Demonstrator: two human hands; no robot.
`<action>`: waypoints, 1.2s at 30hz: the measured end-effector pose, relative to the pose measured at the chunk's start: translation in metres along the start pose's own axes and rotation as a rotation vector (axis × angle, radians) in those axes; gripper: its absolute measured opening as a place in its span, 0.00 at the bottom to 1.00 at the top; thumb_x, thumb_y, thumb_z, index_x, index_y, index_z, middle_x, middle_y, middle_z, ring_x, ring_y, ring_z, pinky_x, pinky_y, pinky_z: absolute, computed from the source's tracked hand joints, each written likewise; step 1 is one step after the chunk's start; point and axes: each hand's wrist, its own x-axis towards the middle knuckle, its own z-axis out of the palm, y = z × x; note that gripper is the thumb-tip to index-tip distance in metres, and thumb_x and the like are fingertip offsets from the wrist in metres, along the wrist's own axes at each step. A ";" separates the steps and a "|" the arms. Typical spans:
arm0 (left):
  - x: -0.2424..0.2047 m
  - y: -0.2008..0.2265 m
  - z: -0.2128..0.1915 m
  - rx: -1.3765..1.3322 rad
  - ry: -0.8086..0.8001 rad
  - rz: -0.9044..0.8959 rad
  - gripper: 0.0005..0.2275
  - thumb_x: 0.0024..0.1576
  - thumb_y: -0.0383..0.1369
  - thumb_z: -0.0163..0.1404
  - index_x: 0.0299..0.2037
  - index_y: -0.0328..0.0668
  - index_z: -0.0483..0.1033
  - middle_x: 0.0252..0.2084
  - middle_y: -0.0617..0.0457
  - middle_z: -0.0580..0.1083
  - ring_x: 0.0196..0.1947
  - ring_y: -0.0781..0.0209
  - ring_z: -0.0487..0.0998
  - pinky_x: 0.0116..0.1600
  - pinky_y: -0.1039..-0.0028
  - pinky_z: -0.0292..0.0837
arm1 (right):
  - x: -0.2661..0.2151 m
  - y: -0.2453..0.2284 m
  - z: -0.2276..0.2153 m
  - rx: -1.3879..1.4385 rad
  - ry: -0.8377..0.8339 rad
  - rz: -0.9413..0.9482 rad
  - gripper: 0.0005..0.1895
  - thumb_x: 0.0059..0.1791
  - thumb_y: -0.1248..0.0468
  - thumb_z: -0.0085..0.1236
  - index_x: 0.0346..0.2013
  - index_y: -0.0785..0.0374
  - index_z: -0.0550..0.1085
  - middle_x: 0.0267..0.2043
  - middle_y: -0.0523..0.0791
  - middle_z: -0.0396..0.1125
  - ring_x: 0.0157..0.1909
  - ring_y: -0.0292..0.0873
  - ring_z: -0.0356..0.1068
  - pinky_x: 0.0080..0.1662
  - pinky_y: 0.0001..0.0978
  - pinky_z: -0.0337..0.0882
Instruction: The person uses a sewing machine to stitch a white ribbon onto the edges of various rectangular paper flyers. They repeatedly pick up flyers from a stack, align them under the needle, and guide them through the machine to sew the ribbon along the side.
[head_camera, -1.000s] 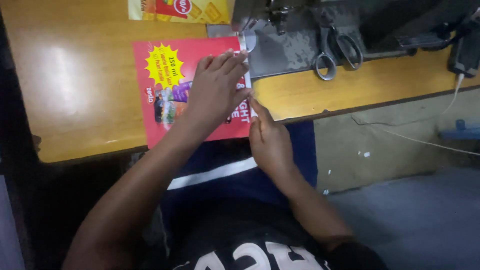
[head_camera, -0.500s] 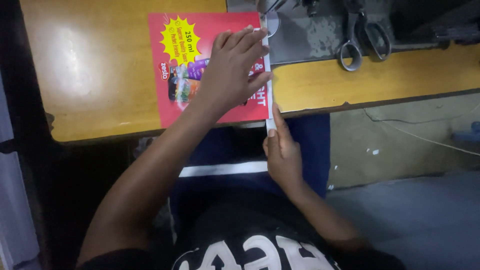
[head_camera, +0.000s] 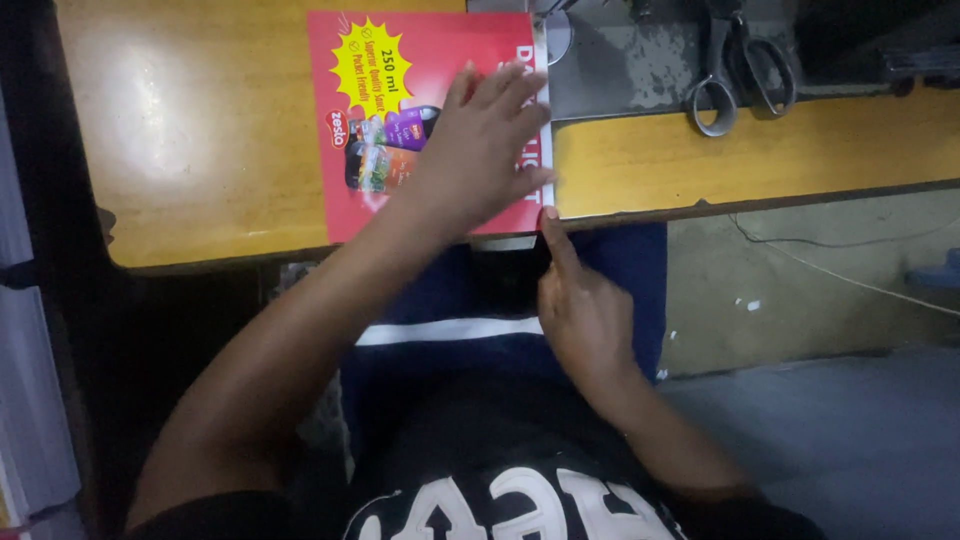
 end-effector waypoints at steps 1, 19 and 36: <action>-0.004 -0.001 0.009 0.000 0.002 0.002 0.26 0.61 0.52 0.59 0.62 0.44 0.75 0.75 0.43 0.64 0.77 0.41 0.58 0.75 0.38 0.45 | 0.002 -0.005 -0.004 -0.001 0.002 0.001 0.45 0.59 0.65 0.54 0.85 0.43 0.42 0.24 0.48 0.68 0.20 0.53 0.67 0.25 0.51 0.66; -0.006 -0.014 0.021 -0.019 0.282 0.186 0.28 0.54 0.54 0.66 0.56 0.40 0.80 0.59 0.39 0.76 0.61 0.35 0.77 0.63 0.47 0.71 | 0.027 -0.017 -0.034 0.119 0.010 0.144 0.30 0.55 0.56 0.46 0.74 0.42 0.67 0.30 0.57 0.77 0.38 0.65 0.79 0.39 0.66 0.76; -0.004 -0.023 0.010 0.031 0.211 0.286 0.09 0.68 0.38 0.50 0.50 0.51 0.82 0.55 0.49 0.76 0.62 0.43 0.76 0.63 0.51 0.68 | 0.089 -0.017 -0.057 -0.008 -0.116 0.137 0.29 0.55 0.53 0.45 0.72 0.45 0.68 0.29 0.57 0.77 0.39 0.67 0.80 0.42 0.64 0.77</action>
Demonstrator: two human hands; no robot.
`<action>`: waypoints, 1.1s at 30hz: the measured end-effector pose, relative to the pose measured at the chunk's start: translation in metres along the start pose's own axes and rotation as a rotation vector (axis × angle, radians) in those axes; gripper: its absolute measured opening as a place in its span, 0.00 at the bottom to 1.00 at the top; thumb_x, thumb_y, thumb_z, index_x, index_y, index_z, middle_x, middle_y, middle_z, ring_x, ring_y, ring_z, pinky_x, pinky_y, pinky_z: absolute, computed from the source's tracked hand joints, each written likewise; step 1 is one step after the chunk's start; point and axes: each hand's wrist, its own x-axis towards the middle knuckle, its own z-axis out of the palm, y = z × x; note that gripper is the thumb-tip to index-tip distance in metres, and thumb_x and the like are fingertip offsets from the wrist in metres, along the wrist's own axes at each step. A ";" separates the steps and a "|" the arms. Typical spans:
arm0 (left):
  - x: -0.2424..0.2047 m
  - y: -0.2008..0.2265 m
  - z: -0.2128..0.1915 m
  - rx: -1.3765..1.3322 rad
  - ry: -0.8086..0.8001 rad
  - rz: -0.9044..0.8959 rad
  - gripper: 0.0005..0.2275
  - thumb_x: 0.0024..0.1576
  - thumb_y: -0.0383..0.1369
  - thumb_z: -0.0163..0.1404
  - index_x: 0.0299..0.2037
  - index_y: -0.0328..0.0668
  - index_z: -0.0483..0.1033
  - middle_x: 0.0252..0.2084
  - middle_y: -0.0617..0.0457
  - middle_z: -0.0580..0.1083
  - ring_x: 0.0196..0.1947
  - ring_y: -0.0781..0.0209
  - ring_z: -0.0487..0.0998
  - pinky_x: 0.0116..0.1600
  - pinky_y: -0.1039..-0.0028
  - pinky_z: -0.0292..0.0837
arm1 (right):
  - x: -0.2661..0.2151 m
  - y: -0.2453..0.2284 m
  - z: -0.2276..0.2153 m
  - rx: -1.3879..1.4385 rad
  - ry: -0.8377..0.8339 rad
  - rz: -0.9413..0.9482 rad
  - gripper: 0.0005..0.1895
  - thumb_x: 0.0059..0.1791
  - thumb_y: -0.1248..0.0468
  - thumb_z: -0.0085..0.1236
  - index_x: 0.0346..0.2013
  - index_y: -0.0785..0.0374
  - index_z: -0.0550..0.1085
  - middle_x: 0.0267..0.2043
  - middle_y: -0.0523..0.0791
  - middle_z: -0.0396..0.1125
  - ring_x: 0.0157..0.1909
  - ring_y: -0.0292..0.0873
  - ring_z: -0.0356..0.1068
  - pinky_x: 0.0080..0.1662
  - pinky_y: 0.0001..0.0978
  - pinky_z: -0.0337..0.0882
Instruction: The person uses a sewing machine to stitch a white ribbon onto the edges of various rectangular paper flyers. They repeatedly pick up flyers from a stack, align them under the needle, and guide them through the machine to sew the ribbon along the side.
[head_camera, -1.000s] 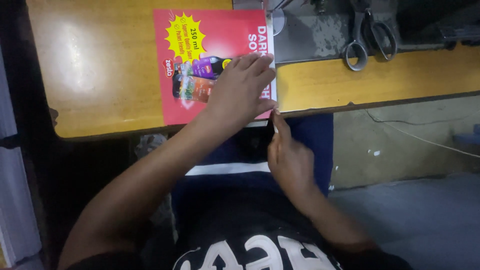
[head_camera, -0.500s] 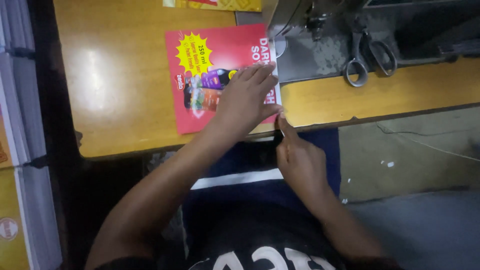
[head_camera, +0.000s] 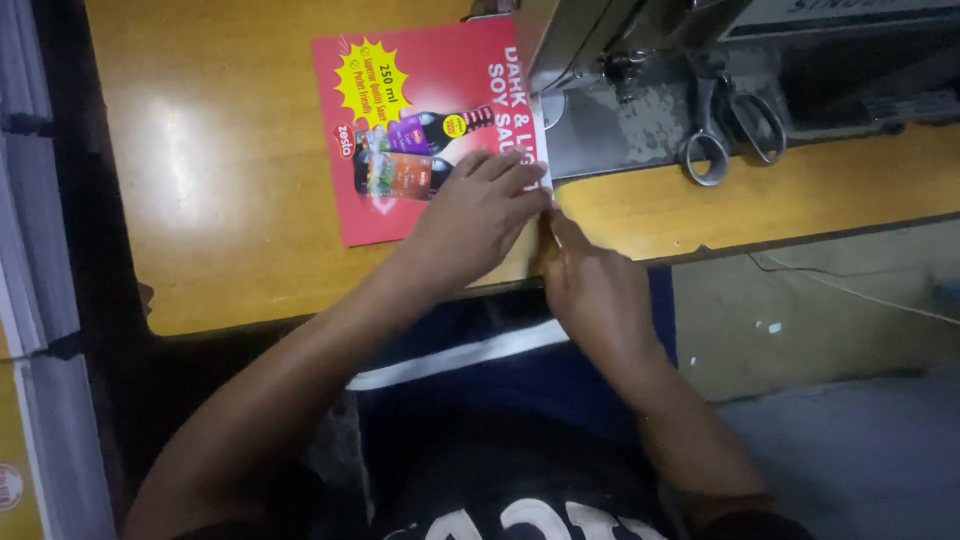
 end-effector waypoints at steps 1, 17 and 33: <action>0.001 -0.002 0.001 -0.002 -0.002 0.000 0.09 0.68 0.38 0.50 0.50 0.51 0.82 0.55 0.49 0.76 0.62 0.43 0.76 0.63 0.51 0.68 | 0.001 -0.001 -0.002 0.001 -0.002 0.002 0.29 0.55 0.53 0.45 0.72 0.45 0.68 0.29 0.57 0.77 0.39 0.67 0.80 0.42 0.64 0.77; 0.022 -0.074 0.033 -0.033 0.101 -0.001 0.09 0.68 0.36 0.49 0.49 0.51 0.83 0.54 0.50 0.71 0.58 0.42 0.75 0.62 0.54 0.70 | 0.058 -0.020 -0.021 0.070 0.059 -0.057 0.27 0.56 0.59 0.43 0.69 0.59 0.71 0.32 0.60 0.77 0.38 0.71 0.79 0.39 0.67 0.76; 0.030 -0.034 -0.016 -0.120 0.024 0.133 0.17 0.54 0.22 0.48 0.55 0.37 0.77 0.58 0.44 0.77 0.58 0.41 0.75 0.60 0.52 0.69 | 0.056 -0.017 -0.023 0.232 0.024 -0.021 0.18 0.61 0.58 0.36 0.56 0.63 0.72 0.43 0.57 0.75 0.39 0.63 0.74 0.38 0.59 0.70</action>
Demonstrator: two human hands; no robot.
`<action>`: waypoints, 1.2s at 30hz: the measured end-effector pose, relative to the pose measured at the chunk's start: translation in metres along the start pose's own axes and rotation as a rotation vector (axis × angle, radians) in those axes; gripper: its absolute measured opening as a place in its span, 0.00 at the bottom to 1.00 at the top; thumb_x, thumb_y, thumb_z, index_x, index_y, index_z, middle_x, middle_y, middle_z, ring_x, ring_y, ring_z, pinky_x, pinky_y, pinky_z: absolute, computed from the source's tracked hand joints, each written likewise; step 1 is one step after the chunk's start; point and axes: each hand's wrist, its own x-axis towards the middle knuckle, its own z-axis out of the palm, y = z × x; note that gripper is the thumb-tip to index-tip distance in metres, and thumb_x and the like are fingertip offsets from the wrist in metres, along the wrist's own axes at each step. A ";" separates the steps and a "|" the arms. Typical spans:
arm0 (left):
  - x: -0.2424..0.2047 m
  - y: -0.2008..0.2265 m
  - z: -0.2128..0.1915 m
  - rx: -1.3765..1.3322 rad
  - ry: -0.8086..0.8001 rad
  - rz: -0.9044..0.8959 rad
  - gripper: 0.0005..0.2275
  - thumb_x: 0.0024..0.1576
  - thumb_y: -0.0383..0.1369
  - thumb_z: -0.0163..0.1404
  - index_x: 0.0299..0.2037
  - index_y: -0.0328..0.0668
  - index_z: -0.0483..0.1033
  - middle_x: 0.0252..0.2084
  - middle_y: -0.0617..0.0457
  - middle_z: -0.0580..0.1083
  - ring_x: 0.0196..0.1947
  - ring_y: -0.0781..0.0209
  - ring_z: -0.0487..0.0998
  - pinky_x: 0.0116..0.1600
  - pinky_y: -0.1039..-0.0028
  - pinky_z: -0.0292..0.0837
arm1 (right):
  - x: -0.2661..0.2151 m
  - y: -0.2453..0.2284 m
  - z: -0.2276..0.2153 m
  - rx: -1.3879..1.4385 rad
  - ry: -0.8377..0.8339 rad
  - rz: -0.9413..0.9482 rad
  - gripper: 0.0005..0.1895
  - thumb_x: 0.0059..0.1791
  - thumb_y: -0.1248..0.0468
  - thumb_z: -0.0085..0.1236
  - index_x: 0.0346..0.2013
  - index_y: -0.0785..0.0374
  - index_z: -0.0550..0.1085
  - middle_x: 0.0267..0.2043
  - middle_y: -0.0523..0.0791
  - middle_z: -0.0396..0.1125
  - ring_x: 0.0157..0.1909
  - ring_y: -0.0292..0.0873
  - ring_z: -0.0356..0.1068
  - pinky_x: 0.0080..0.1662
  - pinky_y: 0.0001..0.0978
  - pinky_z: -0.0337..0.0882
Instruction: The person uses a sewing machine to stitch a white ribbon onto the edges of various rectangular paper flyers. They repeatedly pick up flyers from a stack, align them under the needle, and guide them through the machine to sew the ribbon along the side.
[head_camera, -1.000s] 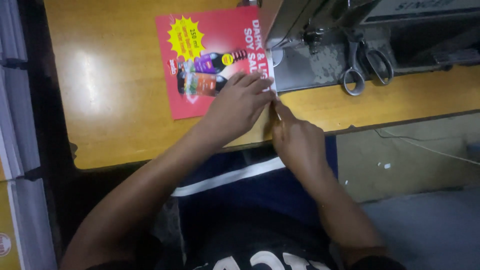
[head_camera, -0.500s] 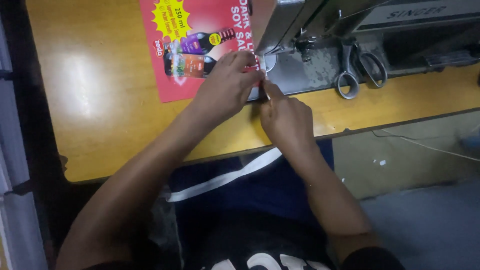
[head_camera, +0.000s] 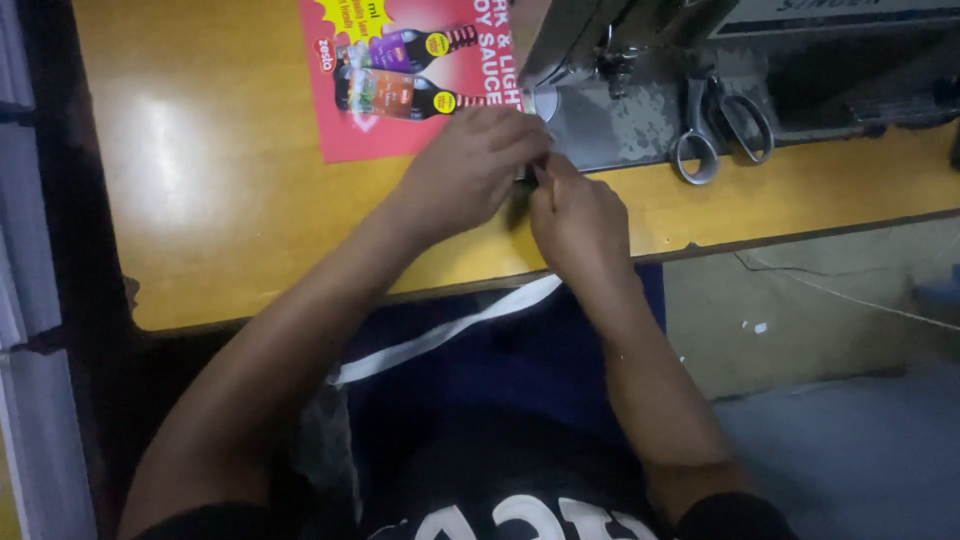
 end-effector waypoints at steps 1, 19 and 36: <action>-0.002 -0.001 0.006 0.001 0.001 0.000 0.17 0.54 0.22 0.48 0.55 0.37 0.77 0.58 0.44 0.77 0.58 0.41 0.75 0.60 0.52 0.69 | -0.007 0.003 0.003 -0.001 0.000 -0.001 0.18 0.61 0.58 0.36 0.56 0.63 0.72 0.43 0.57 0.75 0.39 0.63 0.74 0.38 0.59 0.70; -0.007 0.011 0.031 -0.069 0.128 -0.251 0.12 0.60 0.38 0.67 0.44 0.38 0.84 0.50 0.50 0.80 0.48 0.45 0.78 0.46 0.55 0.75 | -0.133 0.049 0.072 0.155 0.181 -0.080 0.32 0.61 0.67 0.43 0.82 0.48 0.57 0.20 0.51 0.65 0.16 0.56 0.59 0.26 0.49 0.58; -0.038 0.064 0.047 0.089 0.107 -0.259 0.25 0.62 0.57 0.58 0.53 0.42 0.84 0.54 0.46 0.78 0.60 0.43 0.75 0.67 0.44 0.62 | -0.140 0.035 0.061 -0.025 0.181 -0.028 0.29 0.58 0.64 0.45 0.75 0.44 0.65 0.34 0.58 0.77 0.35 0.66 0.78 0.33 0.61 0.75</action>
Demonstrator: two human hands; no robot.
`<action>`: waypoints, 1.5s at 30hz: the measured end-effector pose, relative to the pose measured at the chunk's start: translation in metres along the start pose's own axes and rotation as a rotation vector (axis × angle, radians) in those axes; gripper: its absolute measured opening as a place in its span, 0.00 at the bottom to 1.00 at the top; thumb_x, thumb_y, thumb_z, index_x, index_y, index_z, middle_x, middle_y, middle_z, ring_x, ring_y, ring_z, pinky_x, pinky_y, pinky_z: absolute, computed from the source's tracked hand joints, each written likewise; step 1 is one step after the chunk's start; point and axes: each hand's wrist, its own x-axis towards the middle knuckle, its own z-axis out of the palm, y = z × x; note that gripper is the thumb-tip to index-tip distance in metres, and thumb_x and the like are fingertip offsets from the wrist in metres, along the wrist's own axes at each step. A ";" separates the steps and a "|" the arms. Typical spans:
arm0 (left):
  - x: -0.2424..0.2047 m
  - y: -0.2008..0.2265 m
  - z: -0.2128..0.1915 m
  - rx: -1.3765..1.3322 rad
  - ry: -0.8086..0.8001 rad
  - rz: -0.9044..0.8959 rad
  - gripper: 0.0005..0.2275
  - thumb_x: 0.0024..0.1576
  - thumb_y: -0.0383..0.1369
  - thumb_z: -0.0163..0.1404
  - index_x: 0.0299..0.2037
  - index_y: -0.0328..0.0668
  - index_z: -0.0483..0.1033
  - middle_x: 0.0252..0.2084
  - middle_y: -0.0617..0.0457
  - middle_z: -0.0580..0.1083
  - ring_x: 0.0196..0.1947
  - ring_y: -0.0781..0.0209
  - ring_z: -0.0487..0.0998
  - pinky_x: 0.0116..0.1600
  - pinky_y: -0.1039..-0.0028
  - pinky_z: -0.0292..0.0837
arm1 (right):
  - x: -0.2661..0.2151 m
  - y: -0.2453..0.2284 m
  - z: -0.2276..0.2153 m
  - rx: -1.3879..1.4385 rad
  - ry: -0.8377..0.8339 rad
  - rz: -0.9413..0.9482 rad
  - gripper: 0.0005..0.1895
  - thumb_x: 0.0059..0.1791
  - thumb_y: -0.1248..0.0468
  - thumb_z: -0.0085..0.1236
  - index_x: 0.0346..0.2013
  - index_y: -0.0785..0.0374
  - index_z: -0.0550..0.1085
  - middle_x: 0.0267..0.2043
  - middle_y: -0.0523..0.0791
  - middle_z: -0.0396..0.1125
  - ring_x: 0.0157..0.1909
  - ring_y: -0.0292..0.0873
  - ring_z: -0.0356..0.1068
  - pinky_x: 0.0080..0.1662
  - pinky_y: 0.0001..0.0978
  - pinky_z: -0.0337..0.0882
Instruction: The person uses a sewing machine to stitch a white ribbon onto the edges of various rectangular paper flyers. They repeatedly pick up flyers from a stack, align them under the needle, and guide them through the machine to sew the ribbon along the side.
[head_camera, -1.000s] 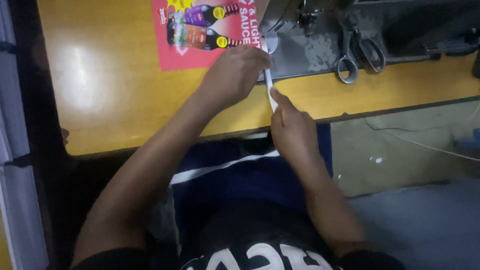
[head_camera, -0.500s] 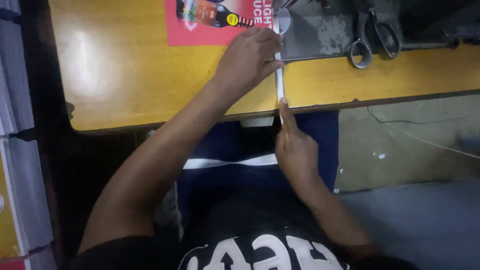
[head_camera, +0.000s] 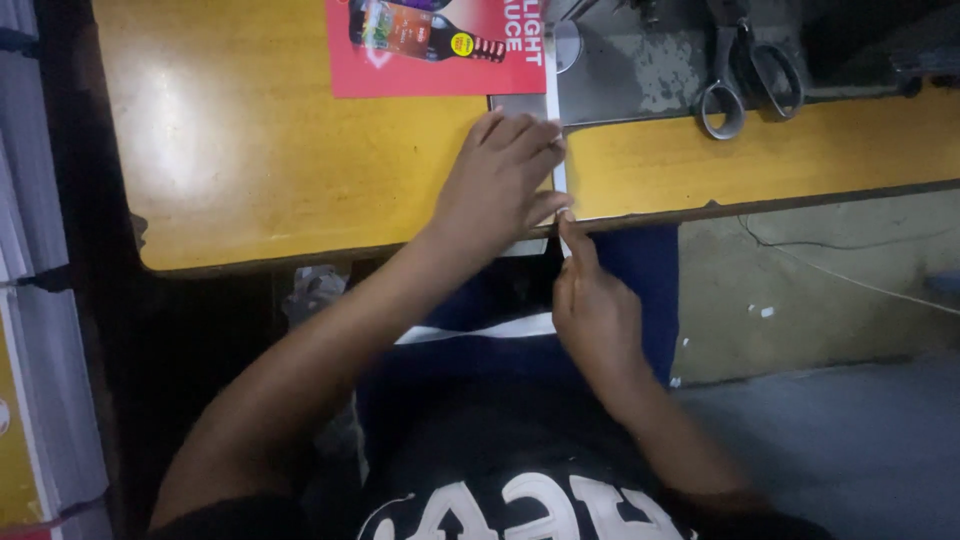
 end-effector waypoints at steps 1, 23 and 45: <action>-0.002 0.004 0.000 0.001 0.000 -0.002 0.25 0.62 0.57 0.58 0.53 0.42 0.84 0.54 0.46 0.78 0.60 0.43 0.75 0.67 0.44 0.62 | -0.003 0.001 0.002 0.001 -0.001 -0.002 0.29 0.58 0.64 0.45 0.75 0.44 0.65 0.34 0.58 0.77 0.35 0.66 0.78 0.33 0.61 0.75; 0.024 -0.014 -0.007 0.099 -0.024 -0.136 0.26 0.58 0.57 0.57 0.58 0.49 0.83 0.62 0.52 0.78 0.72 0.45 0.69 0.77 0.43 0.54 | 0.043 -0.011 -0.017 0.027 -0.063 0.057 0.28 0.59 0.58 0.43 0.76 0.41 0.66 0.36 0.60 0.78 0.43 0.67 0.79 0.45 0.64 0.76; -0.006 0.008 0.004 0.105 0.025 0.014 0.24 0.62 0.57 0.55 0.54 0.47 0.82 0.59 0.47 0.78 0.66 0.44 0.74 0.70 0.47 0.62 | -0.004 0.004 -0.007 0.027 -0.004 -0.028 0.33 0.57 0.67 0.44 0.79 0.47 0.64 0.46 0.61 0.78 0.43 0.66 0.79 0.39 0.62 0.77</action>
